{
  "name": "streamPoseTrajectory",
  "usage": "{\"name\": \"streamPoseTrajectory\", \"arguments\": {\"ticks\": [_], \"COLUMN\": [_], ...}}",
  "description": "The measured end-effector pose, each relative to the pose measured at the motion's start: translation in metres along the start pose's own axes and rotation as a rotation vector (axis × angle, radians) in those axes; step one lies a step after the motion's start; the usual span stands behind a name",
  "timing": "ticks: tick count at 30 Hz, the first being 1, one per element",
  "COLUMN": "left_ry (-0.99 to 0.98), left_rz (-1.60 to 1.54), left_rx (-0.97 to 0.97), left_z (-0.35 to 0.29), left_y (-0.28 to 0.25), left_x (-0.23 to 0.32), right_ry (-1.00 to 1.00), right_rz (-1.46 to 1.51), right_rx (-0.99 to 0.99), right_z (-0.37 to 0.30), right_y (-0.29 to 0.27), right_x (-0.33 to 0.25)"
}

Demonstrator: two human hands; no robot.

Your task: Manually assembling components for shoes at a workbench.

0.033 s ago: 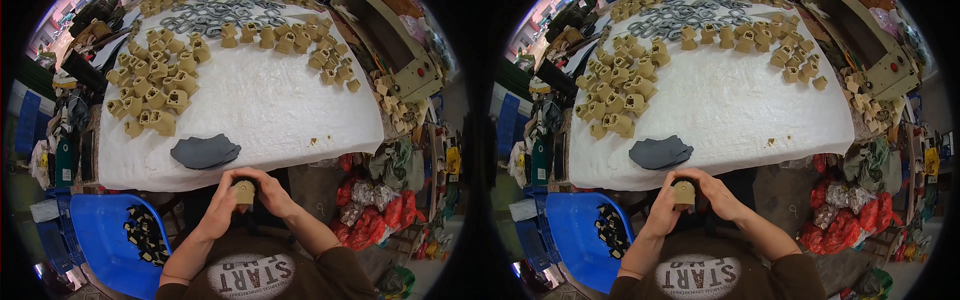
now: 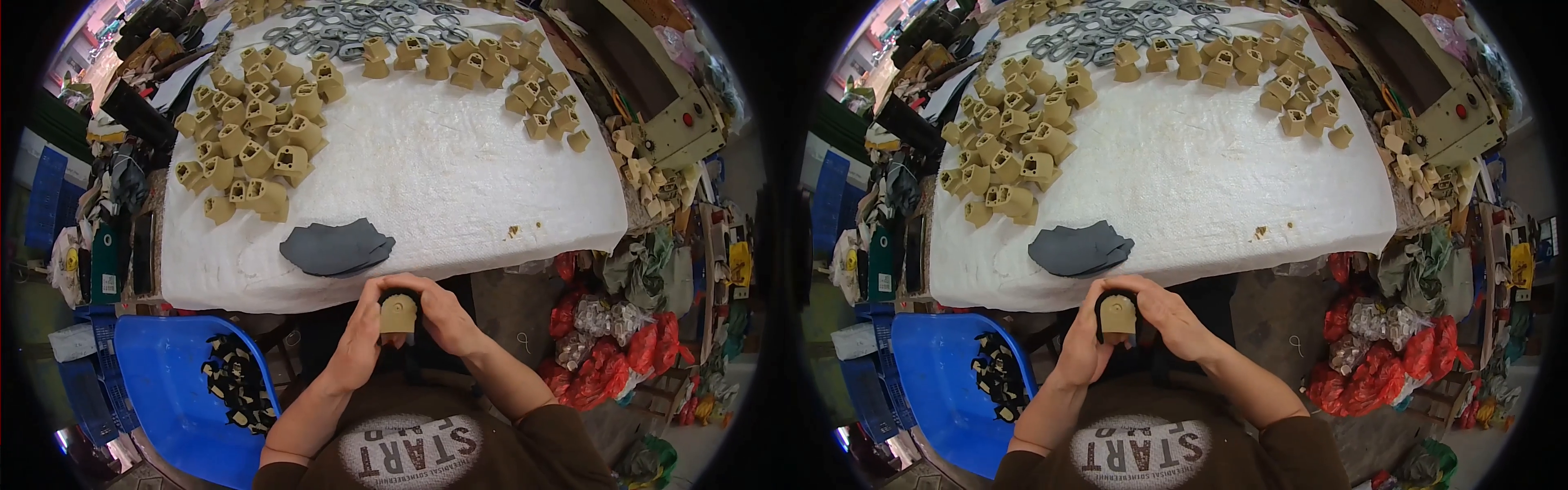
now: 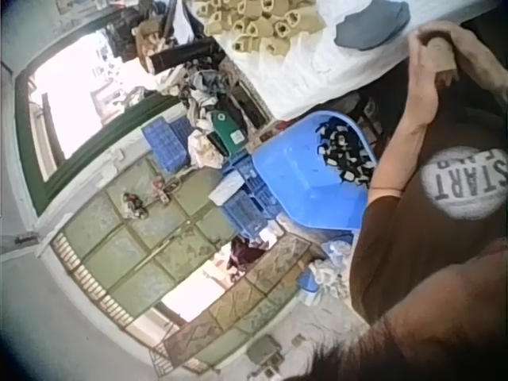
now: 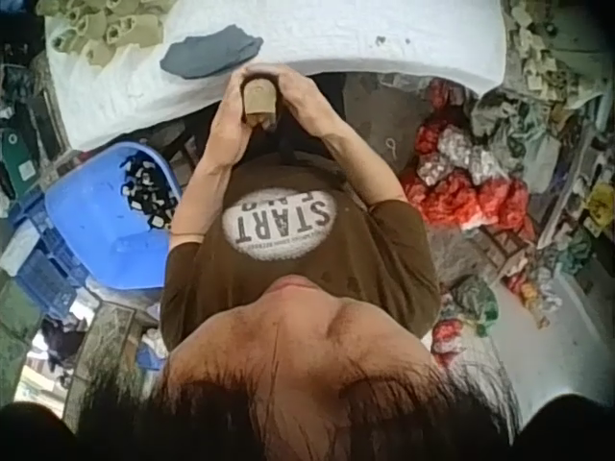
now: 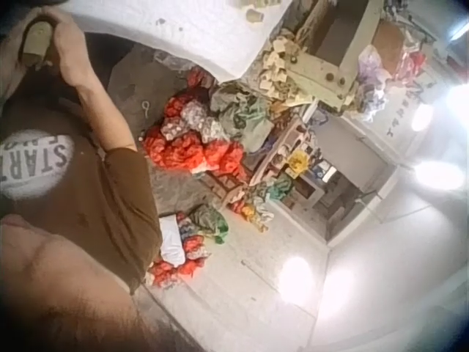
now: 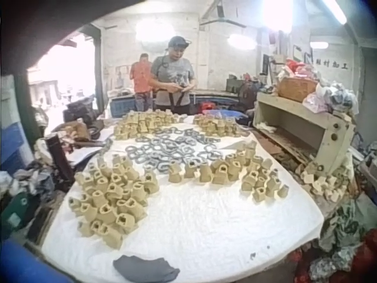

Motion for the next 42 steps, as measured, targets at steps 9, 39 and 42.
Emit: {"name": "streamPoseTrajectory", "arguments": {"ticks": [9,39,42], "left_ry": [0.166,-0.194,0.291], "left_rz": [0.186,1.343,1.348], "left_rx": [0.190,1.651,1.394], "left_z": [-0.002,-0.165,-0.129], "left_y": [-0.003,-0.220,-0.183], "left_x": [-0.008,-0.028,0.007], "right_ry": [-0.062,-0.337,-0.259], "right_rz": [-0.304,-1.359,-1.271], "right_rx": [0.225,0.006,0.017], "right_z": [-0.003,0.097,0.101], "right_y": [0.032,0.010,0.006], "right_x": [0.006,0.019,0.023]}}
Point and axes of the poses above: each hand's wrist, its own z-axis towards the middle knuckle, its own y-axis out of the palm, x = y × z, the point moved 2 cm from there along z, towards the middle knuckle, and after that the axes turned 3 degrees about z, right-handed, at the moved point
